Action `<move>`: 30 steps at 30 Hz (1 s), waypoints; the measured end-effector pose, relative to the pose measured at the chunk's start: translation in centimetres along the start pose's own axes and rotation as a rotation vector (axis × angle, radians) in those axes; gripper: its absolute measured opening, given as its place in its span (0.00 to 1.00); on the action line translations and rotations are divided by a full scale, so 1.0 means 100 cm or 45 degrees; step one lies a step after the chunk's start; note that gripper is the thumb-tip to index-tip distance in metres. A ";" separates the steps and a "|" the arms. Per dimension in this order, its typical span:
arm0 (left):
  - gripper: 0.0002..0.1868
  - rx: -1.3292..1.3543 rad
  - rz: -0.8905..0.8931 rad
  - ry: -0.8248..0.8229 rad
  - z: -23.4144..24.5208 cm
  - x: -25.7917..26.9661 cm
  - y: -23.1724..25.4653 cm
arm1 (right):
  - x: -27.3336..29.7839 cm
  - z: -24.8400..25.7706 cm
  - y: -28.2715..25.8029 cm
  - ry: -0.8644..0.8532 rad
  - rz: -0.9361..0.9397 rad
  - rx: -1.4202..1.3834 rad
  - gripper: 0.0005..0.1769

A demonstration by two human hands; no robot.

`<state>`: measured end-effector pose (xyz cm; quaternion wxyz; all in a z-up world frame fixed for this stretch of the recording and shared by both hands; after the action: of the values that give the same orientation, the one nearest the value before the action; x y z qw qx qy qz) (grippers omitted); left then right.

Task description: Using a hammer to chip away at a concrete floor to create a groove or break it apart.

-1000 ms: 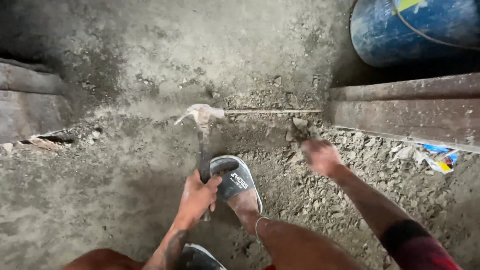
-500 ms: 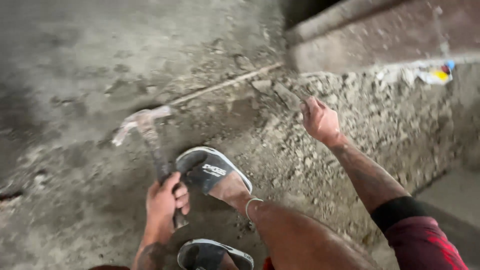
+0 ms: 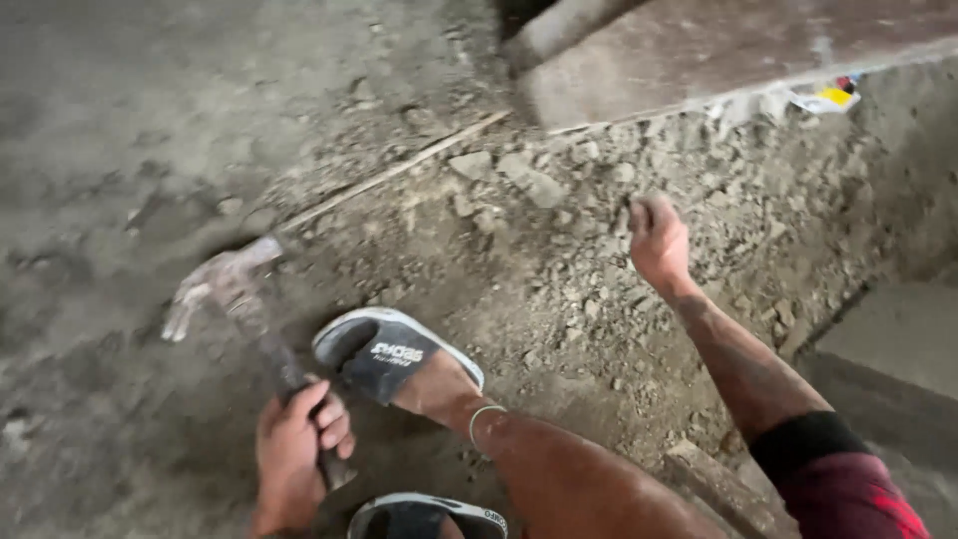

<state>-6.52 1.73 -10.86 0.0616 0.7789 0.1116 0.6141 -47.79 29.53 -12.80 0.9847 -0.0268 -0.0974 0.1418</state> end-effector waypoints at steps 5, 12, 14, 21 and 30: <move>0.07 0.033 0.033 0.052 -0.002 0.005 0.006 | 0.029 0.022 -0.162 0.033 1.008 -0.134 0.08; 0.12 -0.137 -0.088 -0.014 0.002 0.032 0.028 | 0.080 0.015 -0.313 -0.418 1.542 -0.434 0.09; 0.18 -0.362 -0.130 -0.147 0.000 0.041 0.032 | 0.088 0.001 -0.329 -0.571 1.581 -0.287 0.15; 0.19 -0.497 -0.299 -0.215 -0.014 0.081 0.070 | 0.087 -0.021 -0.356 -0.690 1.479 -0.365 0.11; 0.21 -0.805 -0.430 -0.262 -0.019 0.073 0.080 | 0.086 -0.024 -0.359 -0.804 1.547 -0.271 0.07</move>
<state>-6.01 -4.27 -1.69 0.4105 0.7495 0.0365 0.5180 -29.36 -2.47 -10.67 0.6471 -0.1304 -0.3606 0.6590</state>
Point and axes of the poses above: each hand's wrist, its own x-axis away from the middle knuckle, its own z-axis out of the back of the hand, y = z × x, the point moved 4 cm from there along -x, towards the middle knuckle, and after that the axes turned 14 degrees about x, right-handed, at the moved point
